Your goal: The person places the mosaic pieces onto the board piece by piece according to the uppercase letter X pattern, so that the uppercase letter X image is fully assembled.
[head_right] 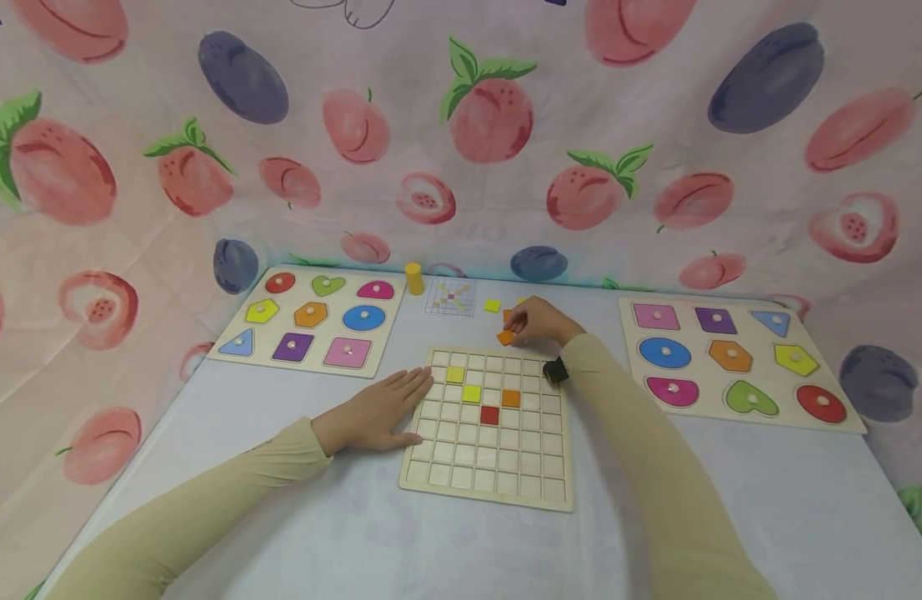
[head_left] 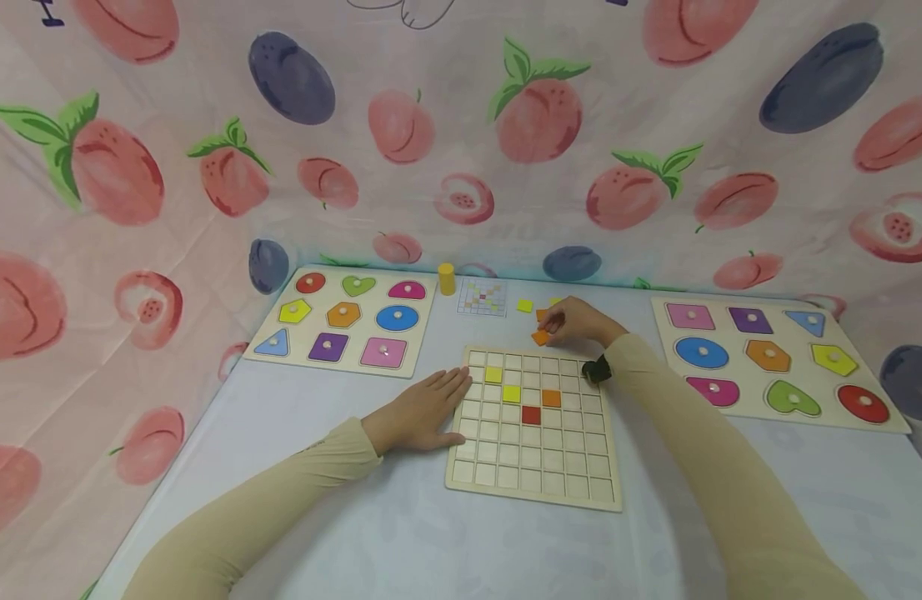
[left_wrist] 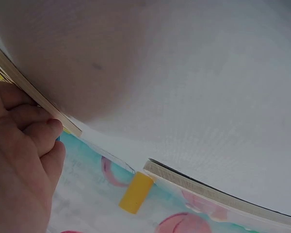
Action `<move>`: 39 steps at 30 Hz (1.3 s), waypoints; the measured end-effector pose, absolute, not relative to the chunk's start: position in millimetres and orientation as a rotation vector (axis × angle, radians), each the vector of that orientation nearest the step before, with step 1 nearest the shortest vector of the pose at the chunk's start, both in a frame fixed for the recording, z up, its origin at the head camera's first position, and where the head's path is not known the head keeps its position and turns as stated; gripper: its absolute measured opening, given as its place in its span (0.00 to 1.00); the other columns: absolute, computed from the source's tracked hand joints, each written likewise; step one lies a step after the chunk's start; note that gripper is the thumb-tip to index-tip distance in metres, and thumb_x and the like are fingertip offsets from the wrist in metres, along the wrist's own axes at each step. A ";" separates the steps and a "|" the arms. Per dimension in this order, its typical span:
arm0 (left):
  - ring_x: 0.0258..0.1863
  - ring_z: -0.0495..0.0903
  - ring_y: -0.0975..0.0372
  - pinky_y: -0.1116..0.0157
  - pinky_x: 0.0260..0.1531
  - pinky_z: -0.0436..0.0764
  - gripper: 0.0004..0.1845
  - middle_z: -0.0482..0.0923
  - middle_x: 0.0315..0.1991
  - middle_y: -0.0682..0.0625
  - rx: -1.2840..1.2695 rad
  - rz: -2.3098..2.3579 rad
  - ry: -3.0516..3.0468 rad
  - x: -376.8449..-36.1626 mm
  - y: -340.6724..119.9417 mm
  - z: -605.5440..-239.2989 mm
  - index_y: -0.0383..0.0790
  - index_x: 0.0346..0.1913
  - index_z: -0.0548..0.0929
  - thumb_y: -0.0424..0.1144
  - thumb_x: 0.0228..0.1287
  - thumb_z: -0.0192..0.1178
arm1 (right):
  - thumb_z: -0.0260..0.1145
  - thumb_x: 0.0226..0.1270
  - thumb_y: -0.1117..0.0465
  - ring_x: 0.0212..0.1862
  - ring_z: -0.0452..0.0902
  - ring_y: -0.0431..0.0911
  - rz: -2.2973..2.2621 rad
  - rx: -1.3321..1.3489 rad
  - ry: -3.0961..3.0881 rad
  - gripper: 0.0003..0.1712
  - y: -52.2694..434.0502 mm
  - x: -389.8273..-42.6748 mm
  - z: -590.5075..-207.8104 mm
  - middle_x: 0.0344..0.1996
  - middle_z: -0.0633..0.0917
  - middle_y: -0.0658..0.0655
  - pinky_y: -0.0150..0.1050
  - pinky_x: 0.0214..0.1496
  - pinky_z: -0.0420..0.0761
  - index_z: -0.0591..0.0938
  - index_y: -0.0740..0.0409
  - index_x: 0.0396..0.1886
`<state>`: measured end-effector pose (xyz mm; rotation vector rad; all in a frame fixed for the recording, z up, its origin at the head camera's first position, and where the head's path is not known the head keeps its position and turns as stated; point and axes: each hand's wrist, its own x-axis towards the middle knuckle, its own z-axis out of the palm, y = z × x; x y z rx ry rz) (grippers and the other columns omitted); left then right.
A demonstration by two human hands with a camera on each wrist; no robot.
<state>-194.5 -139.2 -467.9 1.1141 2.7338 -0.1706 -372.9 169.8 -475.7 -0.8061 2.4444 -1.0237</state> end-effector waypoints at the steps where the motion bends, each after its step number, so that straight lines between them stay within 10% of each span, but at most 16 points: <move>1: 0.76 0.48 0.54 0.60 0.74 0.52 0.47 0.46 0.76 0.43 1.113 -0.173 2.734 -194.3 -139.1 -467.9 0.33 0.73 0.50 0.65 0.64 0.46 | 0.76 0.46 0.63 0.32 0.80 0.43 -1.009 -0.796 2.456 0.13 168.0 -372.5 -475.8 0.28 0.86 0.56 0.36 0.38 0.81 0.87 0.60 0.34; 39: 0.76 0.47 0.55 0.60 0.75 0.51 0.47 0.46 0.76 0.44 1.100 -0.210 2.730 -194.0 -137.8 -469.5 0.35 0.73 0.50 0.65 0.63 0.46 | 0.72 0.50 0.69 0.36 0.79 0.42 -0.850 -0.815 2.459 0.13 147.6 -360.0 -462.4 0.35 0.86 0.60 0.36 0.43 0.81 0.86 0.63 0.38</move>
